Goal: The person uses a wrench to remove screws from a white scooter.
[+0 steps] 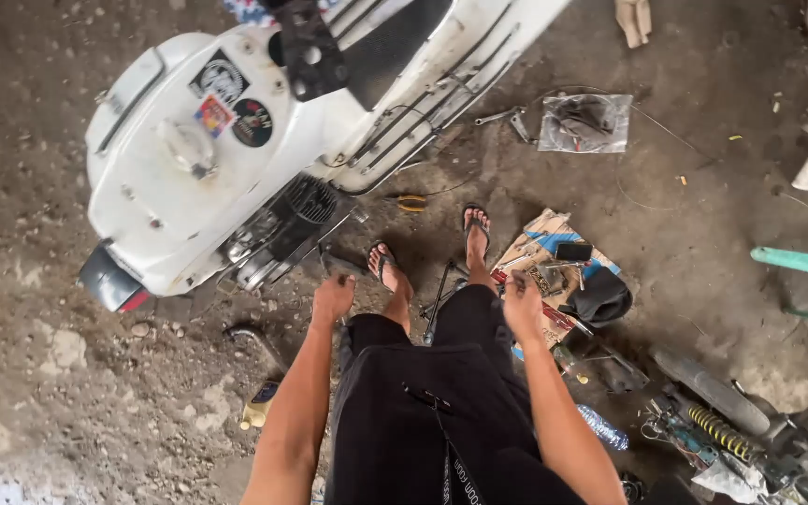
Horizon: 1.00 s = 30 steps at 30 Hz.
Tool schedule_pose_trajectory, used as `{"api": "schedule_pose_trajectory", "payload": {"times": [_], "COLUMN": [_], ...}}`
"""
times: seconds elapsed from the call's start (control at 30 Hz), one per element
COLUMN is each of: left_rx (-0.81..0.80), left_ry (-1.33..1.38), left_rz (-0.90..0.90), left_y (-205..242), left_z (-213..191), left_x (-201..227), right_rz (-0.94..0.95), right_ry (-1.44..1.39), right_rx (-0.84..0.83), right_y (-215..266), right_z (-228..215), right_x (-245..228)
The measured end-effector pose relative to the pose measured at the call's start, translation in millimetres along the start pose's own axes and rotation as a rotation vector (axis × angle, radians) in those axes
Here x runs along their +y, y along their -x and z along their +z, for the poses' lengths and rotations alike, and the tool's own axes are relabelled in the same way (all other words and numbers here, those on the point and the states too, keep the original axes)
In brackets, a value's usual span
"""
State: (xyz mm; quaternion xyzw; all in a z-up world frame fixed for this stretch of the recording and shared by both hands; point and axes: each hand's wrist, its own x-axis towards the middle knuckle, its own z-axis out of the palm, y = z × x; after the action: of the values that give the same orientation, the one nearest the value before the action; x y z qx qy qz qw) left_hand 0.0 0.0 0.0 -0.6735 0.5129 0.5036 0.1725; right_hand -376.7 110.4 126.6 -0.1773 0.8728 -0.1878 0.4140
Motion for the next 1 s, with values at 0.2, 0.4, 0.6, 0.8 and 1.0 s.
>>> {"api": "schedule_pose_trajectory", "payload": {"times": [0.2, 0.4, 0.6, 0.8, 1.0], "left_rx": [-0.061, -0.184, -0.284, -0.193, -0.122], "left_ry": [-0.041, -0.038, 0.001, 0.246, 0.360], "left_rz": [0.113, 0.270, 0.244, 0.129, 0.067], "left_y": [30.5, -74.5, -146.4, -326.7, -446.2], "left_z": [-14.7, 67.3, 125.1, 243.2, 329.9], "left_x": [139.6, 190.4, 239.2, 191.3, 135.1], "right_rz": [0.042, 0.076, -0.123, -0.803, -0.568], "right_ry": [-0.036, 0.084, 0.322, 0.482, 0.855], "right_rx": [0.028, -0.049, -0.047, 0.162, -0.041], "right_y": [-32.5, -133.3, -332.6, -577.8, -709.5], "right_z": [3.0, 17.3, 92.3, 209.1, 284.6], "right_x": [42.0, 52.8, 88.8, 106.2, 61.8]}}
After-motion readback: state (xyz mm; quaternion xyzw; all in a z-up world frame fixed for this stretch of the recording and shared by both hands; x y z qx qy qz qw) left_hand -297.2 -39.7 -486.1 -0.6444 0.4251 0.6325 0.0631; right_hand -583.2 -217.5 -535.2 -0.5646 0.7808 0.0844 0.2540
